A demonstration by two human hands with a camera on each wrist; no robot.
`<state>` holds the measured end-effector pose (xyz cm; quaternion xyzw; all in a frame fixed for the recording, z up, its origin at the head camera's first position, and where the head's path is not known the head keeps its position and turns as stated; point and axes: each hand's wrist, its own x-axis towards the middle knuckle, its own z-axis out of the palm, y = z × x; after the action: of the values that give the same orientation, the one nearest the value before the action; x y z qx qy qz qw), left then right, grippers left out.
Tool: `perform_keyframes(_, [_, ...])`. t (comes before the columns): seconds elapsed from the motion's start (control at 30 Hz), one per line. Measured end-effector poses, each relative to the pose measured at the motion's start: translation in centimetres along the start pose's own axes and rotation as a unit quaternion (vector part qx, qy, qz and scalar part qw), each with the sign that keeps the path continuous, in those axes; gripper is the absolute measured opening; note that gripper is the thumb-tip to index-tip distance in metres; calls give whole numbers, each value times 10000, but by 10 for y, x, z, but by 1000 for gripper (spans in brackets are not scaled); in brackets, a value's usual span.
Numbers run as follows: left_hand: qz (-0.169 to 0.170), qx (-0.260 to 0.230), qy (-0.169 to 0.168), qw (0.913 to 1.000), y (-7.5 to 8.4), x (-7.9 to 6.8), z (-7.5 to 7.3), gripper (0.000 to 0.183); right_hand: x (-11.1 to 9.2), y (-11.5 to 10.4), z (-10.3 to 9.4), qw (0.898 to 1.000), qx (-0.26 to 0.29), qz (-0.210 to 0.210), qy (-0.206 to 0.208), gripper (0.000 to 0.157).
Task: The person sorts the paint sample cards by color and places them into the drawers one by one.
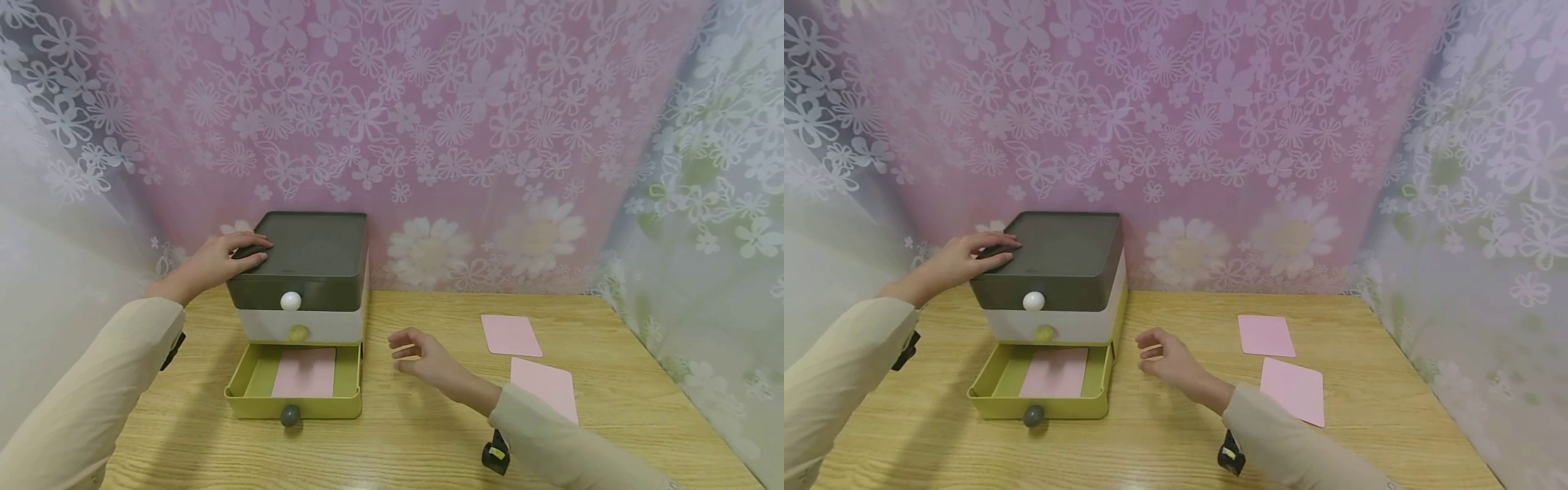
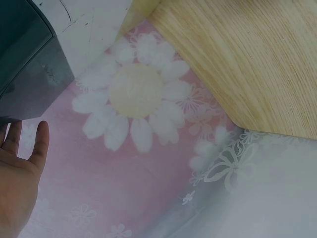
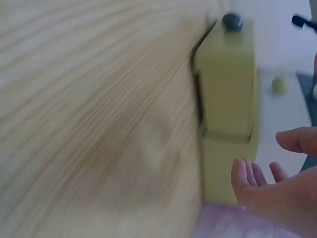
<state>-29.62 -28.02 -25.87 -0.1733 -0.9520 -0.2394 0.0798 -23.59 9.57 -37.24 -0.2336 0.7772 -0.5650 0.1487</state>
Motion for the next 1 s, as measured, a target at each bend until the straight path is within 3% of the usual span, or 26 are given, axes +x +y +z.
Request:
perform_keyframes(0.23, [67, 49, -80, 9999, 3, -1, -2, 41, -26, 36, -56, 9963, -791, 119, 319, 41])
perform_keyframes(0.53, [204, 174, -60, 9996, 4, -3, -4, 40, -58, 77, -120, 9806, -1758, 289, 820, 40])
perform_keyframes(0.8, [142, 141, -94, 9998, 3, -2, -3, 41, -83, 94, -164, 9602, -2683, 10, 780, 44])
perform_keyframes(1.0, [103, 64, -142, 9998, 3, -1, -3, 42, -94, 98, -182, 9506, -3048, 33, 595, 47])
